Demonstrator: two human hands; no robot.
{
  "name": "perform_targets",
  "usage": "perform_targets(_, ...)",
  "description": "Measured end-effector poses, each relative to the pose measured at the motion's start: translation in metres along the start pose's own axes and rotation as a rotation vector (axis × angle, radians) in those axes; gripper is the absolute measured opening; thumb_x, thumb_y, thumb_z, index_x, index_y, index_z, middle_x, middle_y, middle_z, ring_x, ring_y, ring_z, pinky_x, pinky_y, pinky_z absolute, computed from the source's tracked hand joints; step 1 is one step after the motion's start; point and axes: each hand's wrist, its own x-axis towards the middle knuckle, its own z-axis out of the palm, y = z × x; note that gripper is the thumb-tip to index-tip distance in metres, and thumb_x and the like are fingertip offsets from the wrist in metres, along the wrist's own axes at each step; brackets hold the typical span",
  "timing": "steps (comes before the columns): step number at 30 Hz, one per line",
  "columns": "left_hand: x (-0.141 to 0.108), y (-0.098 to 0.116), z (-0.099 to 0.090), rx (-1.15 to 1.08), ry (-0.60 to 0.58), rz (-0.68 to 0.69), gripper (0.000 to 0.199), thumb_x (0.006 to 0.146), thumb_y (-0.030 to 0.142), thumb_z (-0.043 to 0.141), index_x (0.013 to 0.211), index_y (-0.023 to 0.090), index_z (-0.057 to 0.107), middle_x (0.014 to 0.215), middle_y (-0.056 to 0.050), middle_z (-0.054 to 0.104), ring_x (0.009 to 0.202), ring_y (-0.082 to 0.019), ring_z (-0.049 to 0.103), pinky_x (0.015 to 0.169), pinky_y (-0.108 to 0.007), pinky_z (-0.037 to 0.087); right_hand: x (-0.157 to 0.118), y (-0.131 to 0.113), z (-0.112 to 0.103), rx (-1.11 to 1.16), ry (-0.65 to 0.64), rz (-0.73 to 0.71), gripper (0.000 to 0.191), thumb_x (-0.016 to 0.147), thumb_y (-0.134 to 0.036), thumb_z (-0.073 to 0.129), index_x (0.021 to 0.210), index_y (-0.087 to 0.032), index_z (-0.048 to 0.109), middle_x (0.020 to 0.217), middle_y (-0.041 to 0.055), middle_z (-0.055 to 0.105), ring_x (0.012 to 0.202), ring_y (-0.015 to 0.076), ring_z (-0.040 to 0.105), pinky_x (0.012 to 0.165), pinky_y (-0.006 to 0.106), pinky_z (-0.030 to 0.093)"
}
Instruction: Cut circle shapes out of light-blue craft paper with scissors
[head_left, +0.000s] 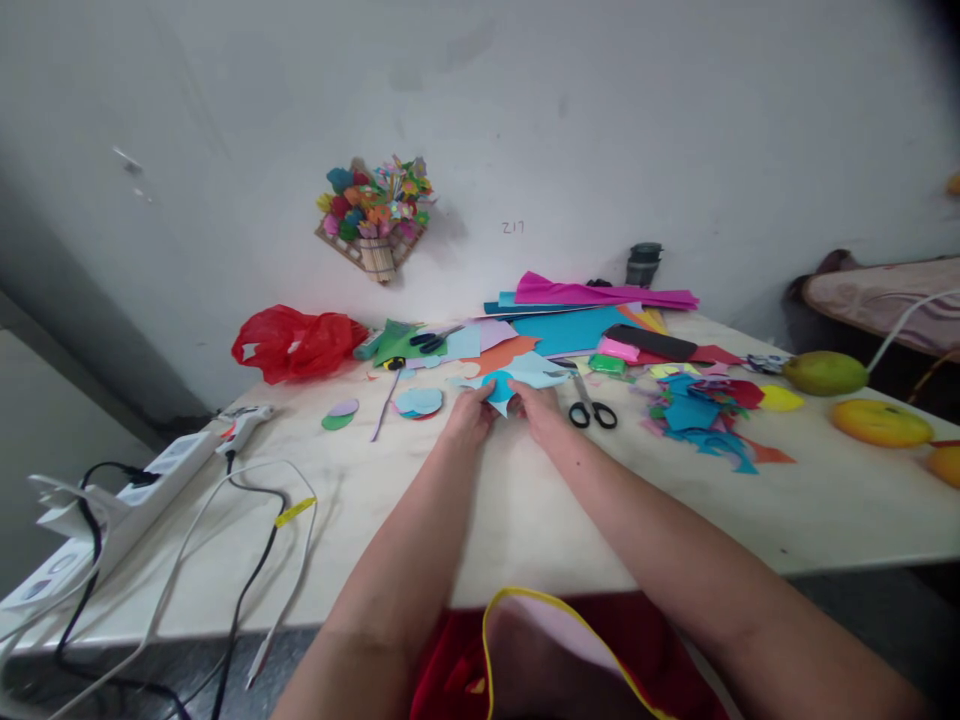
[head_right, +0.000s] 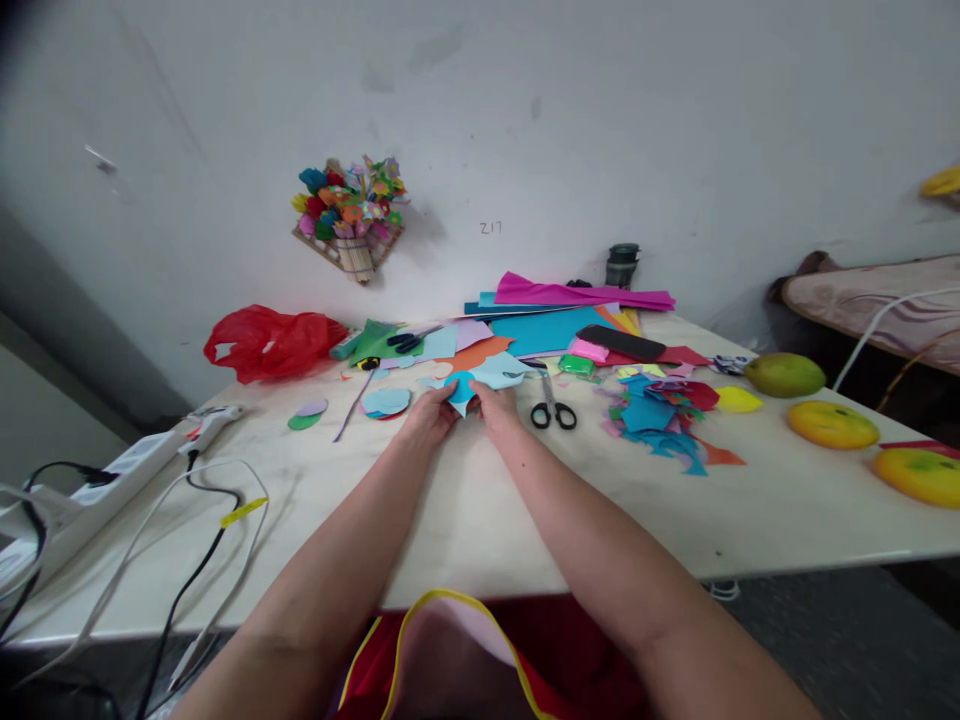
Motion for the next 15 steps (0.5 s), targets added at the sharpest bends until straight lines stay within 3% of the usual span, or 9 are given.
perform_targets(10, -0.0004, -0.0055, 0.0002, 0.022, -0.011, 0.092, 0.036, 0.065, 0.021, 0.090, 0.056, 0.015, 0.056, 0.055, 0.000, 0.058, 0.051, -0.011, 0.053, 0.058, -0.028, 0.045, -0.0015, -0.0038, -0.0013, 0.004, -0.024, 0.048, 0.027, 0.059, -0.027, 0.079, 0.077, -0.020, 0.061, 0.056, -0.0028, 0.063, 0.046, 0.0141, 0.055, 0.036, 0.022, 0.031)
perform_targets(15, 0.0016, -0.0080, -0.0025, 0.068, -0.038, 0.135, 0.037, 0.063, 0.026, 0.091, 0.054, 0.015, 0.056, 0.054, -0.001, 0.059, 0.051, -0.012, 0.052, 0.058, -0.028, 0.044, -0.0026, -0.0057, 0.0000, -0.049, -0.021, 0.048, 0.027, 0.061, -0.026, 0.081, 0.076, -0.020, 0.058, 0.055, -0.0037, 0.060, 0.044, 0.0133, 0.053, 0.036, 0.023, 0.031)
